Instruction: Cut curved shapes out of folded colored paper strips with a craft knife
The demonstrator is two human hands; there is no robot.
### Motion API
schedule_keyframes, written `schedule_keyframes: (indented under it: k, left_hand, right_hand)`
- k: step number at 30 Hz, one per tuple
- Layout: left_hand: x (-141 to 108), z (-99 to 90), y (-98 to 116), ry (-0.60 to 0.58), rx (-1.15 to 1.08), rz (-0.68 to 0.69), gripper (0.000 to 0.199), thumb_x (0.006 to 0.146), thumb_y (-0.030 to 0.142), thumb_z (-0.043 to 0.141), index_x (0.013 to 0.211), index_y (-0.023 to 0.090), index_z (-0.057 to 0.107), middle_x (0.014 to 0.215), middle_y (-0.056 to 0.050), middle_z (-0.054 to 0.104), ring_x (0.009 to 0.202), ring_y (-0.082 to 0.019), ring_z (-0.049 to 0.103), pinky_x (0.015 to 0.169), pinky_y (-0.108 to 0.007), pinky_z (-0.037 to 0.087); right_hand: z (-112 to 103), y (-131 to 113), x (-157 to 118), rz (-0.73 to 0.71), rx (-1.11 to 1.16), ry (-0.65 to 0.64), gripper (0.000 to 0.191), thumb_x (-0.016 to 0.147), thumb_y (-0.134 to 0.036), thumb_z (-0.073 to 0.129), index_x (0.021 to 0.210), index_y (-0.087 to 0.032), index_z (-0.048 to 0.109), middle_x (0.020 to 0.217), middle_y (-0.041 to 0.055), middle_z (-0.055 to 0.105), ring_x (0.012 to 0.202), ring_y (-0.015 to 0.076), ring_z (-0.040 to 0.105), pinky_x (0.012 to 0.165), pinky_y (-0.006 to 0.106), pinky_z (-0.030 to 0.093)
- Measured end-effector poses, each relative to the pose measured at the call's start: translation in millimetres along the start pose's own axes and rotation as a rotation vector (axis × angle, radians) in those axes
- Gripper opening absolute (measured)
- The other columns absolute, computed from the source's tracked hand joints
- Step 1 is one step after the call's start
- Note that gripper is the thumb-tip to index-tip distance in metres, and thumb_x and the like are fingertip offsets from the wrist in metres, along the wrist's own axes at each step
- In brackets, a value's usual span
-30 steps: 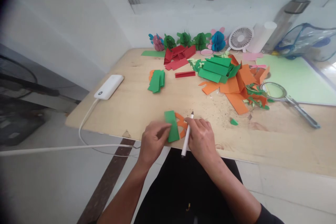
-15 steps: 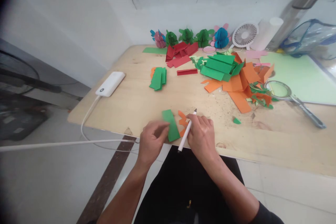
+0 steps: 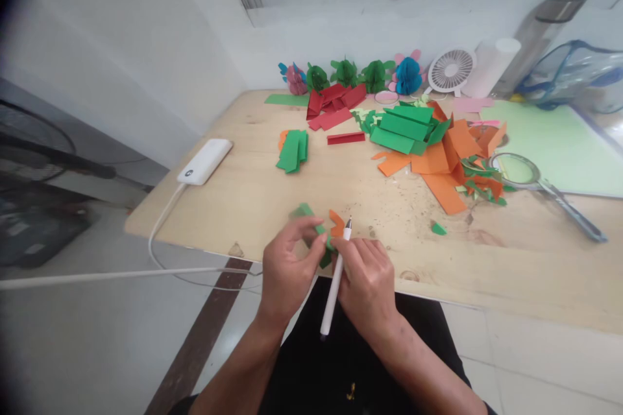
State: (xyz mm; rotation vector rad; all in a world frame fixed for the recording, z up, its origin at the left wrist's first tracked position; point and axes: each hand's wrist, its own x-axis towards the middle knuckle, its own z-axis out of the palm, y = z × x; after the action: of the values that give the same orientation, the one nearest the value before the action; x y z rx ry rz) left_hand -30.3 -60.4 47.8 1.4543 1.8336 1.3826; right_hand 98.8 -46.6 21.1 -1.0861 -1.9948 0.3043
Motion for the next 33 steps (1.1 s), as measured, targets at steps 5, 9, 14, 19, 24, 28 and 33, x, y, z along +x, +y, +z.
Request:
schedule_keyframes:
  k: [5,9,14,19,24,28,33]
  left_hand:
    - [-2.3,-2.9,-7.4,0.201,0.022,0.141,0.02,0.092,0.022,0.054,0.111,0.022,0.06,0.107,-0.006,0.065,0.104,-0.02,0.061,0.096,-0.036,0.048]
    - [9.8,-7.5,-29.1,-0.03,0.284,0.143,0.016,0.087,0.018,0.056,0.1,0.021,0.064,0.099,-0.005,0.069,0.099,-0.024,0.062,0.091,-0.04,0.047]
    - [25.5,5.2,-39.0,-0.283,0.507,0.133,0.015,0.08,0.022,0.067,0.095,0.02,0.067,0.095,-0.007,0.07,0.095,-0.028,0.061,0.087,-0.043,0.045]
    - [29.6,14.1,-34.3,-0.294,0.514,0.093,0.007,0.076,0.018,0.07,0.082,0.021,0.068,0.086,-0.006,0.069,0.091,-0.028,0.06,0.084,-0.042,0.044]
    - [28.7,15.0,-32.2,-0.27,0.467,0.051,0.01,0.073,0.014,0.071,0.076,0.021,0.066,0.084,-0.005,0.07,0.089,-0.028,0.061,0.083,-0.044,0.044]
    - [24.8,16.6,-31.0,-0.233,0.388,0.036,0.009,0.076,0.013,0.067,0.072,0.022,0.064,0.081,-0.004,0.07,0.085,-0.025,0.061,0.085,-0.044,0.044]
    - [19.1,13.9,-32.1,-0.197,0.234,0.002,0.01,0.077,0.014,0.064,0.07,0.021,0.063,0.08,-0.003,0.071,0.087,-0.025,0.063,0.088,-0.045,0.046]
  right_hand:
    - [-7.1,14.8,4.1,0.348,0.099,0.067,0.011,0.088,-0.029,0.056,0.094,-0.025,0.065,0.078,0.0016,0.071,0.068,0.0168,0.065,0.064,0.029,0.051]
    - [-15.5,32.2,9.2,0.509,0.138,0.128,0.015,0.084,-0.037,0.06,0.089,-0.025,0.066,0.075,0.0003,0.069,0.064,0.0156,0.063,0.061,0.028,0.051]
    - [-17.2,42.8,6.8,0.563,0.153,0.123,0.018,0.083,-0.039,0.06,0.092,-0.024,0.066,0.078,0.0016,0.069,0.066,0.0162,0.064,0.061,0.028,0.052]
    - [-15.4,42.6,3.8,0.552,0.168,0.117,0.017,0.084,-0.038,0.06,0.09,-0.024,0.066,0.075,0.0012,0.068,0.065,0.0163,0.064,0.061,0.029,0.052]
    - [-16.0,43.1,3.1,0.55,0.181,0.112,0.016,0.084,-0.037,0.06,0.09,-0.024,0.065,0.076,0.0009,0.068,0.065,0.0157,0.063,0.062,0.028,0.051]
    - [-16.5,42.8,2.3,0.556,0.187,0.121,0.017,0.084,-0.037,0.06,0.091,-0.024,0.066,0.076,0.0011,0.068,0.065,0.0161,0.063,0.062,0.029,0.052]
    - [-16.0,43.9,2.0,0.558,0.226,0.135,0.016,0.083,-0.037,0.061,0.092,-0.024,0.066,0.08,0.0018,0.068,0.069,0.0166,0.064,0.063,0.029,0.053]
